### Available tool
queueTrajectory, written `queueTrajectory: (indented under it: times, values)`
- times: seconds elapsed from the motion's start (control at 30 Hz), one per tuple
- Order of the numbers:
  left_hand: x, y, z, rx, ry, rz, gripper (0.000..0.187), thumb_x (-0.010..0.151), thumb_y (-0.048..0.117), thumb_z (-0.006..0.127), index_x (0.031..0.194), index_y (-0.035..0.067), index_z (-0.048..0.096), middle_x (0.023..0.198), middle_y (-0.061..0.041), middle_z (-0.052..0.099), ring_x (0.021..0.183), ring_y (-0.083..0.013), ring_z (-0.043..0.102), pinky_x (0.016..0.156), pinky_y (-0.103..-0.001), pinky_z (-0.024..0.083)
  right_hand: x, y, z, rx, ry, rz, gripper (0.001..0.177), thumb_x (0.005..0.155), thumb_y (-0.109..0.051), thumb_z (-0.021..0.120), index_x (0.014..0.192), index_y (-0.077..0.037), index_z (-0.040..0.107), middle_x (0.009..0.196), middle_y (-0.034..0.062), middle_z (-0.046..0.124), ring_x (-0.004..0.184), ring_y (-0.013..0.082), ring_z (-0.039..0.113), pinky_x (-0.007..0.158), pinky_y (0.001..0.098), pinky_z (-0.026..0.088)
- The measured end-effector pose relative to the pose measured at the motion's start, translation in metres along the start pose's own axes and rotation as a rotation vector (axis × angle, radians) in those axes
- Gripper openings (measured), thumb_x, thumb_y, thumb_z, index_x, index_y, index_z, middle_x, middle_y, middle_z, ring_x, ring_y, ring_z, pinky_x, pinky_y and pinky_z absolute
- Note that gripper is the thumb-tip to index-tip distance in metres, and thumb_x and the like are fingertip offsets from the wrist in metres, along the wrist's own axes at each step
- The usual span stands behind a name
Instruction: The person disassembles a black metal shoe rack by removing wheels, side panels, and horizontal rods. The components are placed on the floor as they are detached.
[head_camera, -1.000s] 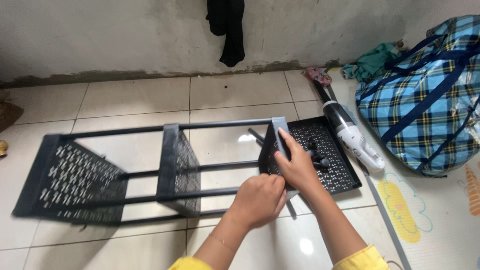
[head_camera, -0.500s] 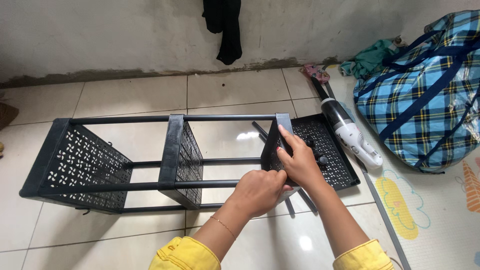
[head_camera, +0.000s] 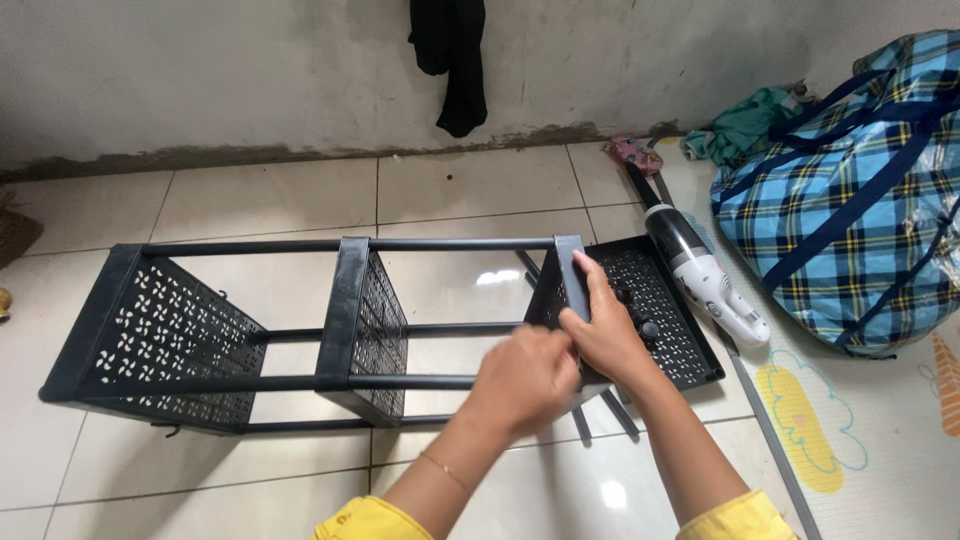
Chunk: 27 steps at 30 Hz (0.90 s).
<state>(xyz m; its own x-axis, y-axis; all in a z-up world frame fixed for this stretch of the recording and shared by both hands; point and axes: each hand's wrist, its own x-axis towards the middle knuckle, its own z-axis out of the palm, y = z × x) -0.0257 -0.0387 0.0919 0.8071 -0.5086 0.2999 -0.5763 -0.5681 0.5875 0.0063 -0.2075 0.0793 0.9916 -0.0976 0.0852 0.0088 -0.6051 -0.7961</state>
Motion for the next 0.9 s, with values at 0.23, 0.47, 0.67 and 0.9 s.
queueTrajectory:
  times: [0.23,0.47,0.67,0.9]
  values:
    - [0.087,-0.059,0.024,0.454,0.534,0.243,0.042,0.071,0.012,0.057,0.110,-0.003,0.062,0.111,-0.020,0.065,0.116,-0.0372,0.059,0.101,-0.045,0.044,0.013,0.001,-0.007,-0.146,-0.071,0.082,0.101,0.072,-0.018,0.075,0.156,-0.015,0.019,0.143,0.0273,0.047,0.133,0.0399,0.048,0.109,0.0429,0.041]
    - [0.129,-0.100,0.049,0.439,0.044,0.211,0.016,0.089,0.011,0.058,0.103,0.004,0.062,0.100,-0.013,0.068,0.097,-0.0308,0.067,0.087,-0.043,0.053,0.049,0.008,0.013,-0.204,0.048,-0.138,0.068,0.079,-0.006,0.065,0.144,-0.007,0.045,0.144,0.0253,0.048,0.137,0.0426,0.046,0.115,0.0448,0.039]
    - [0.118,-0.107,0.041,0.468,0.102,0.279,0.013,0.091,0.017,0.060,0.103,0.010,0.062,0.087,-0.007,0.070,0.080,-0.0277,0.071,0.070,-0.041,0.057,0.049,0.009,0.020,-0.197,0.055,-0.068,0.058,0.082,-0.006,0.062,0.139,-0.006,0.050,0.140,0.0247,0.046,0.124,0.0428,0.054,0.106,0.0430,0.045]
    - [0.110,-0.099,0.031,0.404,0.095,0.182,0.023,0.095,0.034,0.063,0.106,0.014,0.064,0.077,-0.010,0.073,0.069,-0.0312,0.072,0.057,-0.045,0.056,0.052,0.008,0.014,-0.254,0.035,-0.071,0.054,0.084,-0.009,0.062,0.136,-0.016,0.056,0.141,0.0237,0.047,0.119,0.0432,0.059,0.102,0.0438,0.049]
